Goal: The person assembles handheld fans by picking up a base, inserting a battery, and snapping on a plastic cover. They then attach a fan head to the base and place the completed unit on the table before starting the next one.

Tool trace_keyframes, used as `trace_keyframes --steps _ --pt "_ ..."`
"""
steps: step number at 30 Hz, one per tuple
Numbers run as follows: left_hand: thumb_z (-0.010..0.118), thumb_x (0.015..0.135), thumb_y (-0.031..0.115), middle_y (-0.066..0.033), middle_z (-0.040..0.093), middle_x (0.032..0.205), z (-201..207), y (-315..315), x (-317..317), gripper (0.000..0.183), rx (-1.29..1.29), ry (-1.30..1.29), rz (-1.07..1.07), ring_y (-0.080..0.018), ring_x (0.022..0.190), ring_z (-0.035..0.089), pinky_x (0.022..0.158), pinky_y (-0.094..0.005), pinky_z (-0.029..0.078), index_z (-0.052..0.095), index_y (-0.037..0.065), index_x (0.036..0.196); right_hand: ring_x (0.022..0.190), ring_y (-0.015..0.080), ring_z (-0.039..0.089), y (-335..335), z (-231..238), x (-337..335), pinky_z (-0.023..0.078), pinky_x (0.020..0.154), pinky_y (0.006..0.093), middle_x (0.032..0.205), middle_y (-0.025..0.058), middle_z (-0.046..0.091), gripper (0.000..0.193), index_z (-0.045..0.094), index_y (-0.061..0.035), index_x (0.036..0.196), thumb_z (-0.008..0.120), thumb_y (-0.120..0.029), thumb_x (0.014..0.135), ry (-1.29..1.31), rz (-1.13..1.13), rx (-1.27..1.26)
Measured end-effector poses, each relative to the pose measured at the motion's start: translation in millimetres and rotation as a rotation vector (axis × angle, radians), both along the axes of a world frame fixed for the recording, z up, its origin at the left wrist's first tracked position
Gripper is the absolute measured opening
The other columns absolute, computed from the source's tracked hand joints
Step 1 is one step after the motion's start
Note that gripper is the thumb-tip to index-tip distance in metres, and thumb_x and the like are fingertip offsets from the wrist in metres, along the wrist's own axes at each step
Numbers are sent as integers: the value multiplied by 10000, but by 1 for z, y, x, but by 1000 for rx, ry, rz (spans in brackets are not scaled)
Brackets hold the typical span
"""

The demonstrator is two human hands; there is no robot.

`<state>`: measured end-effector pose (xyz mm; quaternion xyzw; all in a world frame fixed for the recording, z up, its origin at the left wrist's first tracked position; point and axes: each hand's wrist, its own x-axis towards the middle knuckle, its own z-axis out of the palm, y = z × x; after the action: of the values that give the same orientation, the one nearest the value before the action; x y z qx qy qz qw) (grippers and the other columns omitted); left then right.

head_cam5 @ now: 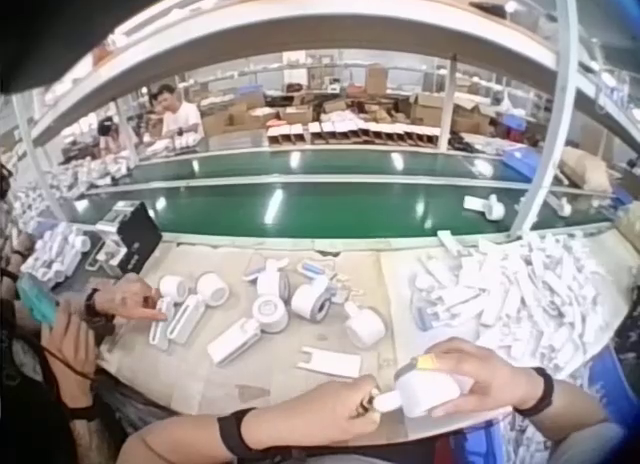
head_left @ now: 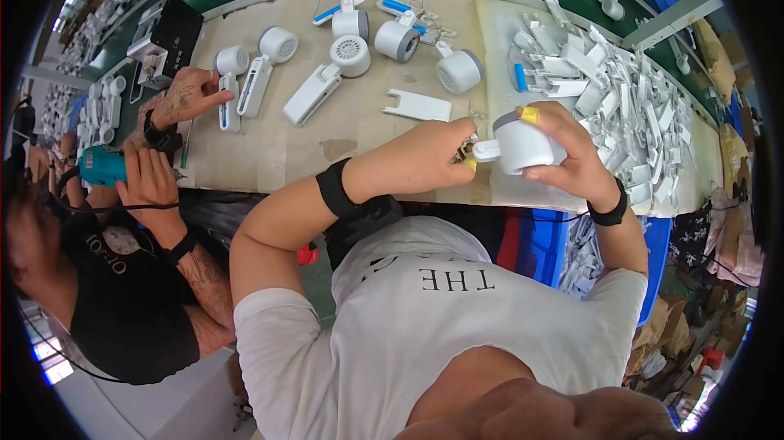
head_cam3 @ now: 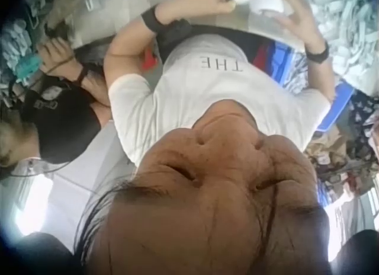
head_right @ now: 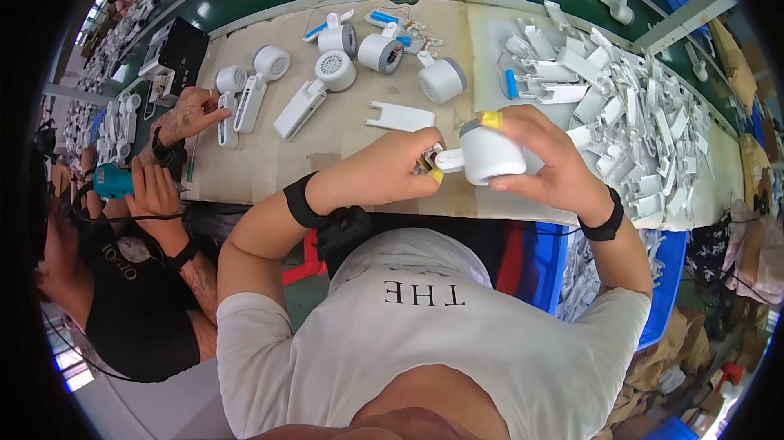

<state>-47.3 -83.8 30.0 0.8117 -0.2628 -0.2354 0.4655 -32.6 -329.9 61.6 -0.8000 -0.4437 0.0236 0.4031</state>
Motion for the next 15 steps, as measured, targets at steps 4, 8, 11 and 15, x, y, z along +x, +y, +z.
trace_keyframes --steps 4,8,11,15 --pt "604 713 150 -154 542 708 -10 -3 -1 308 -11 -25 32 -237 642 552 605 -330 432 493 -22 942 1016 289 511 2 2 -3 404 876 344 1105 136 526 607 481 -52 1243 724 -230 717 2 -9 -69" --pt "577 736 153 -178 557 687 -2 -5 -3 302 -55 85 31 -275 630 568 577 -357 437 467 -58 920 1039 216 494 5 -2 -4 387 900 315 1136 100 506 575 466 -44 1264 688 -208 760 302 -90 12" --pt "565 749 136 -115 554 668 1 -3 -3 278 -206 324 64 -185 565 555 518 -312 442 466 -47 932 1048 157 478 8 -5 -2 376 913 289 1140 63 487 561 448 -47 1284 665 -177 783 591 -145 171" --pt "551 764 123 -60 552 671 -7 -2 -1 238 -304 436 92 -98 487 517 443 -249 433 464 -27 927 1052 187 482 5 -10 4 377 921 313 1133 75 483 570 456 -75 1282 680 -179 767 578 -112 188"
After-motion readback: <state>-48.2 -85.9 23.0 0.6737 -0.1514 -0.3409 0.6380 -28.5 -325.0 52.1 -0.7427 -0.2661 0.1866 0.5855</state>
